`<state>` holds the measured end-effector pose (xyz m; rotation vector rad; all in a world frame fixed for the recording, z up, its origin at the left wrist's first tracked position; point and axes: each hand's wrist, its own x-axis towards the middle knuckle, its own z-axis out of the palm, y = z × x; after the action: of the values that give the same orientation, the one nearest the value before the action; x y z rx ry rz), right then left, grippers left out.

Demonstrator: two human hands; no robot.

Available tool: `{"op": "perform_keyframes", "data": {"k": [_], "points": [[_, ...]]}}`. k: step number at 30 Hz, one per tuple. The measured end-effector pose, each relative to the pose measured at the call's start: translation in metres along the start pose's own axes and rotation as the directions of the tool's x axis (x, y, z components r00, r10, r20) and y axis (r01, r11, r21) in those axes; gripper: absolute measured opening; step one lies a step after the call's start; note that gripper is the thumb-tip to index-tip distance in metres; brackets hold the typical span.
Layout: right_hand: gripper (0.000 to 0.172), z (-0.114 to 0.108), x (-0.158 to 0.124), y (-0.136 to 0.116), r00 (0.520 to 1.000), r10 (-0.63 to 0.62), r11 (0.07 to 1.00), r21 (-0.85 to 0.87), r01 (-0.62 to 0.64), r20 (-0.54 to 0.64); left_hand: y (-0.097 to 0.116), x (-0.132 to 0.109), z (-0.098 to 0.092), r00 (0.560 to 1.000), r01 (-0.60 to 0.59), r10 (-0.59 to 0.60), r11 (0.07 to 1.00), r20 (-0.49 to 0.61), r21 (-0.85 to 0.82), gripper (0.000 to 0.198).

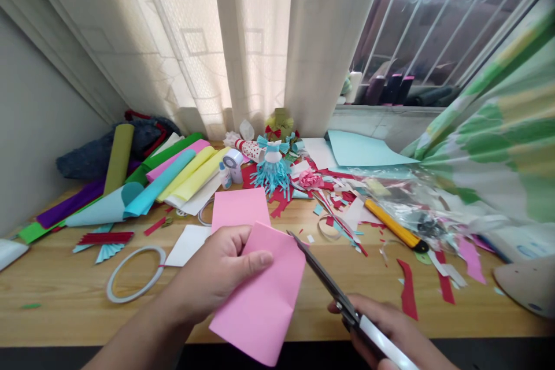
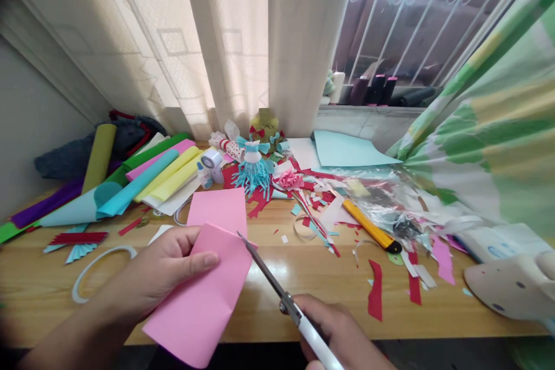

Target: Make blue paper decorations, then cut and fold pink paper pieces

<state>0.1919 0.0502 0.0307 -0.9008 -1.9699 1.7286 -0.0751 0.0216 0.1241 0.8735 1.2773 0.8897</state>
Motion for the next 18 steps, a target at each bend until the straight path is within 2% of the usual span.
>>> {"op": "perform_keyframes", "data": {"k": [6, 12, 15, 18], "points": [[0.092, 0.007, 0.005, -0.001, 0.999, 0.044, 0.997, 0.061, -0.044, 0.002, -0.018, 0.005, 0.015, 0.999, -0.053, 0.054, 0.981, 0.001, -0.188, 0.037], [0.084, 0.004, 0.005, -0.009, 0.998, 0.046, 0.998, 0.051, -0.048, 0.044, -0.029, 0.006, 0.029, 0.995, -0.086, 0.1, 0.916, 0.015, -0.393, 0.033], [0.085, 0.004, 0.005, -0.009, 0.999, 0.048, 0.997, 0.056, -0.05, 0.022, -0.031, 0.005, 0.033, 0.995, -0.086, 0.099, 0.895, 0.008, -0.438, 0.035], [0.084, 0.004, 0.004, -0.008, 0.999, 0.048, 0.998, 0.047, -0.047, -0.014, -0.032, 0.004, 0.032, 0.996, -0.092, 0.08, 0.905, -0.047, -0.416, 0.028]]}}
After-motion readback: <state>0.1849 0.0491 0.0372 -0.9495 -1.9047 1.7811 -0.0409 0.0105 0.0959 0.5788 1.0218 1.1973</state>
